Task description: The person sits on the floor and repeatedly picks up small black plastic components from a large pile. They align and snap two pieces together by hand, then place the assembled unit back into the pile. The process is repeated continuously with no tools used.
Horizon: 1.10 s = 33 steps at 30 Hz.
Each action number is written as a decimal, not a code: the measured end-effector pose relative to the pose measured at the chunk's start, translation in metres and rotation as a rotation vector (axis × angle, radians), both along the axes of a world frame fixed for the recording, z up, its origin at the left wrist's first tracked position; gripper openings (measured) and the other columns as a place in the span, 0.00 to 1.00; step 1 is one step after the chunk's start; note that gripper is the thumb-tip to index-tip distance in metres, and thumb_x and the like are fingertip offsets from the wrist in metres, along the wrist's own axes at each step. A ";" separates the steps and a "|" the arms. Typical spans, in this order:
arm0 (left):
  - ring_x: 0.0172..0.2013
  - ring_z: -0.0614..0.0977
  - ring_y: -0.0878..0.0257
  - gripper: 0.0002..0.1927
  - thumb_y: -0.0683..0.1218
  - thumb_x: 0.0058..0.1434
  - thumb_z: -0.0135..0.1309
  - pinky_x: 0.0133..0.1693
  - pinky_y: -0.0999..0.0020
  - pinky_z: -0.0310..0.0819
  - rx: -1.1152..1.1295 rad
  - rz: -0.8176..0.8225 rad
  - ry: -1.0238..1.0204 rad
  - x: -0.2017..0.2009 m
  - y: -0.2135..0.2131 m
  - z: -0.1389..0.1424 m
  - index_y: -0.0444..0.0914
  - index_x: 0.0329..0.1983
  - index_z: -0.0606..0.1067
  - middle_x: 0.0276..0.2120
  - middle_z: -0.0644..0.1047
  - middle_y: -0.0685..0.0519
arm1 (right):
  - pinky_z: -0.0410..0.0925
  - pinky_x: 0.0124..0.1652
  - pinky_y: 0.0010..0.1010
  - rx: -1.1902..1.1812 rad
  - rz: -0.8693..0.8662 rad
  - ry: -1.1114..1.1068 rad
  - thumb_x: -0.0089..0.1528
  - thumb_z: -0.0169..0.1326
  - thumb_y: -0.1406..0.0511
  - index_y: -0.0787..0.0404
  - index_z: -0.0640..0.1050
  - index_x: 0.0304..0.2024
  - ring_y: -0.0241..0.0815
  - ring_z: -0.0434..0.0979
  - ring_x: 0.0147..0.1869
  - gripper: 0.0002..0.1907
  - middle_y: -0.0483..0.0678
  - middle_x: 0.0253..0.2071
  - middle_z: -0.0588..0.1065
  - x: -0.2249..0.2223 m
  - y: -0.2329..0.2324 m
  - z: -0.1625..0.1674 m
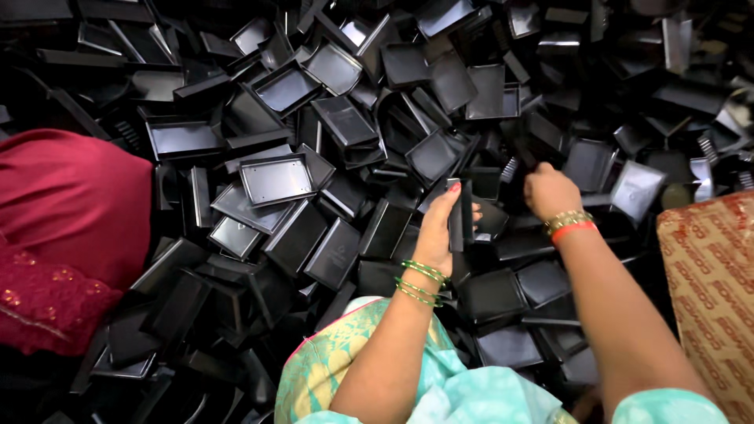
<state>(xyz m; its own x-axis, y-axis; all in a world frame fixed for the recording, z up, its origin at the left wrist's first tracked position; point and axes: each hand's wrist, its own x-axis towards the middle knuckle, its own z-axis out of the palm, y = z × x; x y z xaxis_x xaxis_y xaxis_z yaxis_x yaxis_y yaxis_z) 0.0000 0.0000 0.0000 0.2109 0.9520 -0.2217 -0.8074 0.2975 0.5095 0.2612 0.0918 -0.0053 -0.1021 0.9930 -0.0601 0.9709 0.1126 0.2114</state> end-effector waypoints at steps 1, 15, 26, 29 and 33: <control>0.34 0.82 0.65 0.17 0.57 0.67 0.55 0.34 0.71 0.75 0.008 0.006 0.014 -0.001 0.001 0.000 0.40 0.44 0.76 0.35 0.81 0.51 | 0.72 0.53 0.44 0.007 -0.009 0.049 0.52 0.66 0.66 0.53 0.82 0.42 0.55 0.76 0.57 0.15 0.53 0.52 0.73 0.005 -0.010 0.005; 0.43 0.80 0.67 0.19 0.50 0.65 0.58 0.45 0.71 0.74 0.169 -0.167 0.048 0.012 -0.002 0.000 0.37 0.55 0.73 0.44 0.79 0.55 | 0.69 0.56 0.29 -0.399 0.067 1.573 0.59 0.57 0.71 0.65 0.77 0.52 0.37 0.77 0.55 0.18 0.48 0.51 0.78 -0.007 -0.163 0.094; 0.45 0.77 0.70 0.21 0.52 0.64 0.61 0.49 0.74 0.72 0.330 0.032 0.344 0.049 -0.017 -0.026 0.35 0.53 0.74 0.45 0.78 0.55 | 0.67 0.59 0.31 0.404 -0.114 2.190 0.77 0.39 0.57 0.67 0.71 0.62 0.36 0.73 0.57 0.22 0.46 0.54 0.73 -0.150 -0.169 0.016; 0.42 0.76 0.67 0.21 0.52 0.66 0.60 0.46 0.71 0.72 0.284 0.103 0.463 0.050 -0.016 -0.028 0.33 0.53 0.75 0.44 0.78 0.50 | 0.64 0.63 0.31 0.319 -0.072 2.274 0.74 0.39 0.55 0.66 0.65 0.68 0.37 0.71 0.63 0.26 0.47 0.61 0.71 -0.162 -0.179 0.032; 0.50 0.79 0.61 0.23 0.53 0.68 0.56 0.52 0.68 0.73 0.420 0.274 0.724 0.046 -0.016 -0.029 0.32 0.58 0.74 0.50 0.76 0.47 | 0.60 0.66 0.28 0.296 -0.003 2.038 0.72 0.44 0.59 0.64 0.55 0.76 0.36 0.66 0.68 0.33 0.47 0.67 0.66 -0.169 -0.186 0.060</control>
